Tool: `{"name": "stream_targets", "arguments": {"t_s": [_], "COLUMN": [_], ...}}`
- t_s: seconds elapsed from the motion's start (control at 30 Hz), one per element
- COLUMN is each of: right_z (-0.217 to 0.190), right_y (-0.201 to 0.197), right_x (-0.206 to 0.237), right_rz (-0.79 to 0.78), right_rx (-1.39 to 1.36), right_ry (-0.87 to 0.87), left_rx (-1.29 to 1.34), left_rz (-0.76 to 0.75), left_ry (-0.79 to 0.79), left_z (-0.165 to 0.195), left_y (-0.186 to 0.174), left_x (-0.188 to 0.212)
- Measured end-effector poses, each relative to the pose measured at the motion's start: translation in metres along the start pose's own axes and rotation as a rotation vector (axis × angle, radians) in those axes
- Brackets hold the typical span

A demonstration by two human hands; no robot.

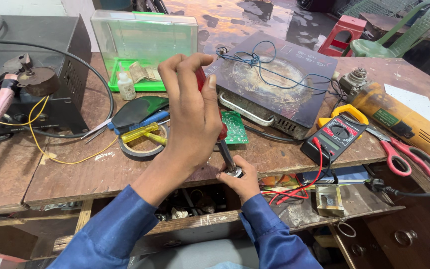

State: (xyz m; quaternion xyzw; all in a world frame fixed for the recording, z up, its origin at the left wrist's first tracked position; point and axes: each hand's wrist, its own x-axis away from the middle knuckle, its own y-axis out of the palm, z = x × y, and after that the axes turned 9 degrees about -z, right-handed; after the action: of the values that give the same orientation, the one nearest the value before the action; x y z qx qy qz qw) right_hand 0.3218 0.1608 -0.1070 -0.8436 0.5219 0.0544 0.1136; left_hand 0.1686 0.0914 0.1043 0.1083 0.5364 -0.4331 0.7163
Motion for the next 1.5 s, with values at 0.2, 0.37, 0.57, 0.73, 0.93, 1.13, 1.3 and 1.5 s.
{"name": "stream_targets", "arguments": {"t_s": [0.2,0.37,0.57,0.73,0.93,1.13,1.3,1.5], "right_z": [0.0002,0.0013,0.0027,0.002,-0.0007,-0.0024,-0.0019,0.001], "right_y": [0.0006,0.0009,0.0011,0.002,0.0021,0.0022,0.0024,0.0017], "right_x": [0.0001,-0.0002,-0.0001,0.0002,0.0009,0.0006,0.0009,0.0012], "right_rz": [-0.002,-0.005,-0.007,-0.009,-0.012,-0.012,0.002,-0.001], "right_rx": [-0.01,-0.021,0.006,-0.018,0.021,0.03,0.062,0.028], "right_ry": [-0.002,0.008,-0.01,-0.002,-0.027,-0.032,-0.022,-0.038], "left_rx": [0.001,0.005,-0.004,-0.024,-0.036,-0.014,-0.008,0.123], "left_rz": [0.009,0.002,-0.008,0.008,-0.008,-0.01,-0.007,0.017], "left_ry": [0.01,0.003,0.0,0.008,0.022,0.019,0.017,-0.03], "left_z": [-0.0006,-0.0012,-0.0013,-0.0024,-0.0021,-0.0013,-0.0008,-0.0037], "left_y": [0.0028,0.0025,0.001,0.0002,-0.0008,0.0008,0.0012,-0.0041], "left_x": [-0.0002,0.0,0.0001,-0.0006,-0.0006,0.0002,0.0012,-0.006]}}
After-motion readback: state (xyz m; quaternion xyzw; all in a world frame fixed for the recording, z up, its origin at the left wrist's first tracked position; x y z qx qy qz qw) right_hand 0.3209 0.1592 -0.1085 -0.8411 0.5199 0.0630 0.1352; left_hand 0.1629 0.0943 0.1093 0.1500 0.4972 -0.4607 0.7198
